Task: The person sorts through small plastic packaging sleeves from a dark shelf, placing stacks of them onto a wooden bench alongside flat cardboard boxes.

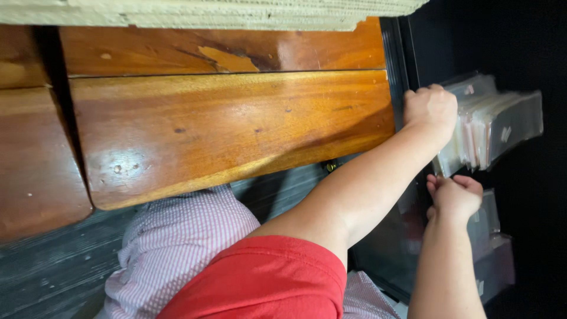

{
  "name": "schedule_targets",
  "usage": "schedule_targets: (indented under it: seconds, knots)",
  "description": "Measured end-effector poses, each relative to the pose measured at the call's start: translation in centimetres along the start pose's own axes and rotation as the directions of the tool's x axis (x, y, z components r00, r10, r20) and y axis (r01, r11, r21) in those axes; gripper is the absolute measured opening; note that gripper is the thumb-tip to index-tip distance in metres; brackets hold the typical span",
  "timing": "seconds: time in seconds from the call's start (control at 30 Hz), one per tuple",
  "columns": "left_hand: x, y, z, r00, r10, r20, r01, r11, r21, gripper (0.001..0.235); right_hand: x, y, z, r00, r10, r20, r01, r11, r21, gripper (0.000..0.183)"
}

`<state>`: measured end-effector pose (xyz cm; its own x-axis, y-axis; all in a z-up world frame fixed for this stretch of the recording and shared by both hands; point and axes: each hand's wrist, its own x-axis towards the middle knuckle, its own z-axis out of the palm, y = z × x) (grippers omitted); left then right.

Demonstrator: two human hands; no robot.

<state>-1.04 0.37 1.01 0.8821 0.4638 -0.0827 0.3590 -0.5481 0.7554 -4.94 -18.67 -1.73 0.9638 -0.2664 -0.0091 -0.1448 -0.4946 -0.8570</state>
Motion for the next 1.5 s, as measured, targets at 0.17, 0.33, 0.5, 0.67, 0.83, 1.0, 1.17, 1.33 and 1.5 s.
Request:
schedule_targets:
  seconds: [0.17, 0.33, 0.5, 0.67, 0.83, 1.0, 1.17, 1.33, 1.5]
  knots:
    - [0.2, 0.7, 1.8, 1.0, 0.019, -0.025, -0.018, 0.999, 0.04, 0.038, -2.1, 0.2, -0.6, 0.99, -0.137, -0.007, 0.135, 0.98, -0.144, 0.025]
    - [-2.5, 1.0, -2.4, 0.986, 0.052, 0.158, -0.062, 0.996, 0.059, 0.041, -4.1, 1.3, -1.5, 0.963, -0.267, -0.019, 0.258, 0.944, -0.204, 0.025]
    - [-3.4, 1.2, -3.1, 0.971, 0.055, 0.233, -0.071, 0.996, 0.061, 0.042, -6.8, 0.8, -2.3, 0.956, -0.294, -0.016, 0.276, 0.914, -0.296, 0.024]
    - [-4.2, 1.1, -3.4, 0.966, 0.076, 0.246, -0.085, 0.996, 0.026, 0.04, -9.0, -0.2, -2.9, 0.965, -0.261, -0.016, 0.243, 0.918, -0.312, 0.022]
    - [-4.6, 1.3, -2.8, 0.957, 0.1, 0.271, -0.113, 0.993, 0.032, 0.038, -9.2, 0.7, -3.7, 0.968, -0.25, -0.015, 0.231, 0.915, -0.331, 0.021]
    - [-4.0, 1.0, 0.0, 0.954, 0.126, 0.273, -0.143, 0.989, 0.044, 0.042, -9.1, 1.6, -4.3, 0.966, -0.257, -0.027, 0.238, 0.925, -0.295, 0.019]
    - [-3.8, 0.0, 3.0, 0.99, 0.135, -0.033, -0.136, 0.99, -0.023, 0.041, -7.0, 5.2, -4.7, 0.953, -0.287, 0.1, 0.289, 0.957, -0.01, 0.029]
    - [-7.1, -0.6, 0.0, 0.983, 0.171, -0.067, -0.167, 0.984, 0.06, 0.036, -7.6, 5.3, -4.9, 0.978, -0.205, 0.029, 0.204, 0.978, 0.041, 0.032]
    - [-9.9, 0.4, -1.5, 0.945, 0.327, -0.019, -0.316, 0.925, 0.212, 0.034, -9.2, 3.3, -6.6, 0.993, -0.12, -0.018, 0.115, 0.976, -0.185, 0.042]
